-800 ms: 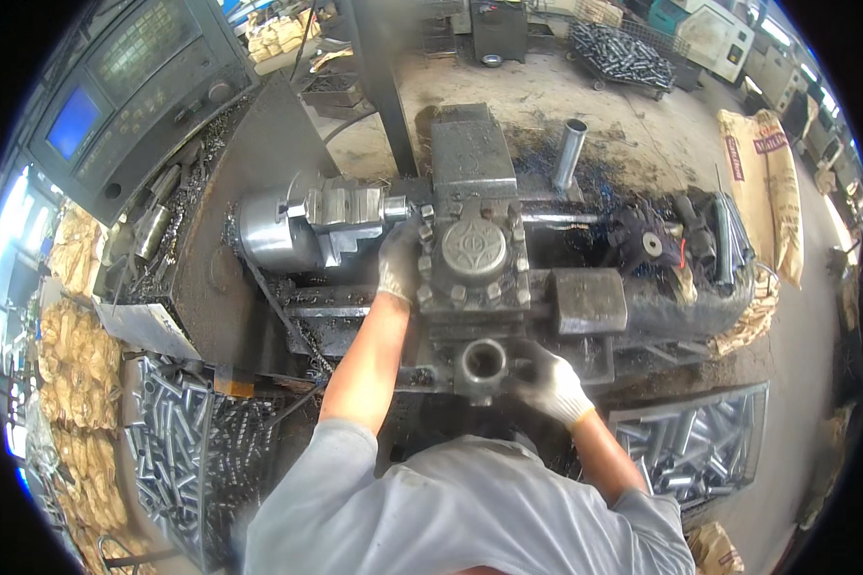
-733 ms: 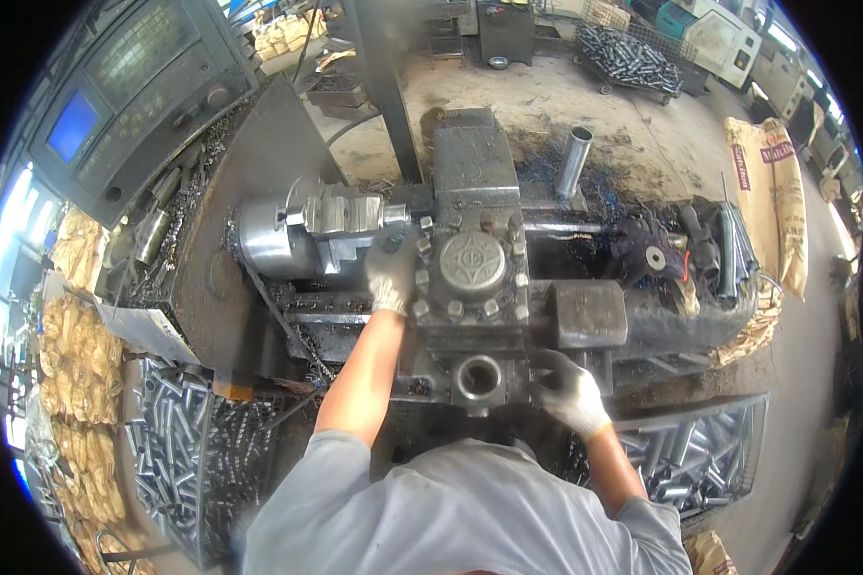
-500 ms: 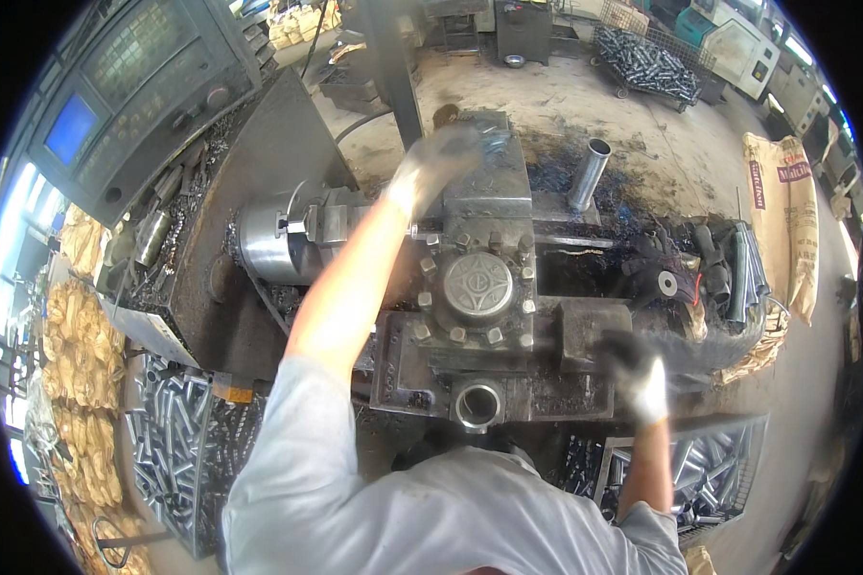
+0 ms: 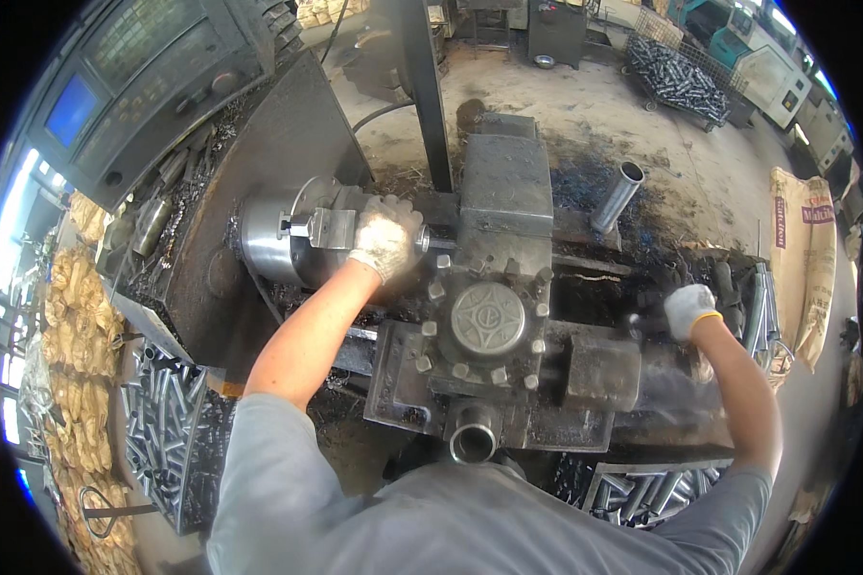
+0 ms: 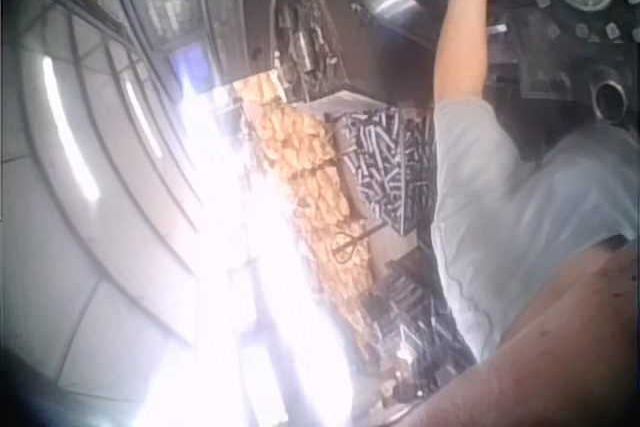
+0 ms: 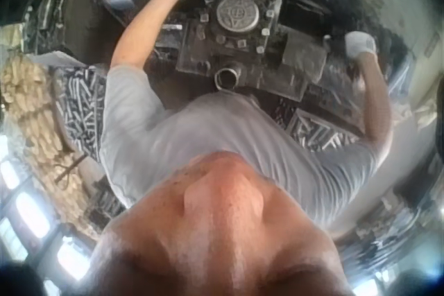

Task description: The person operates a CNC lathe, repeatedly loading cylindrical metal parts into the chuck, starting the machine, and removing finished parts. They place the finished parts into a nearby bin and continue the cycle with new parts.

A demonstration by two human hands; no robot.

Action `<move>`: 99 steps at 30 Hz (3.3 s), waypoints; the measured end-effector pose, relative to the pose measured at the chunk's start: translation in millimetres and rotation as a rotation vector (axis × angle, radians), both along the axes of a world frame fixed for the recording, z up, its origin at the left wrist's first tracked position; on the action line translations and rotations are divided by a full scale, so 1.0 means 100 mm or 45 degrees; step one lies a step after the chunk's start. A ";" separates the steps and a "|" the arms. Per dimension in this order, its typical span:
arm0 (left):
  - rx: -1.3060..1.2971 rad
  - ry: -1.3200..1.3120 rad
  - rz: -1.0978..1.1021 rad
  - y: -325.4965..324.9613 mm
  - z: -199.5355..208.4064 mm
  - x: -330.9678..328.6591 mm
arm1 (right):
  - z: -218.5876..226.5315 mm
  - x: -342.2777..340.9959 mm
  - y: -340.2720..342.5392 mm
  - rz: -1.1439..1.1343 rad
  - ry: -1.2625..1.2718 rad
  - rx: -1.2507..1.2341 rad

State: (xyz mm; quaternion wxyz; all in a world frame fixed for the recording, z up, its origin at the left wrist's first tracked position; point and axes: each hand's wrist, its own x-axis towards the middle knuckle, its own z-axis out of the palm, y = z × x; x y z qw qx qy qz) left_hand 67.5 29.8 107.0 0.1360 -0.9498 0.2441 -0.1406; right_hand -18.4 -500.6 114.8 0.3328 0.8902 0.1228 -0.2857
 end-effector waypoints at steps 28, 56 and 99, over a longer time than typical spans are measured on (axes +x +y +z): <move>0.079 0.079 0.006 -0.03 -0.06 -0.01 | -0.23 1.12 2.49 0.372 -0.063 1.339; 0.020 -0.046 0.033 -0.01 -0.16 -0.04 | 0.19 1.02 2.32 0.027 -0.133 1.473; -0.192 0.018 -0.154 0.04 -0.03 -0.13 | 0.07 -0.19 0.59 0.058 -0.032 -0.037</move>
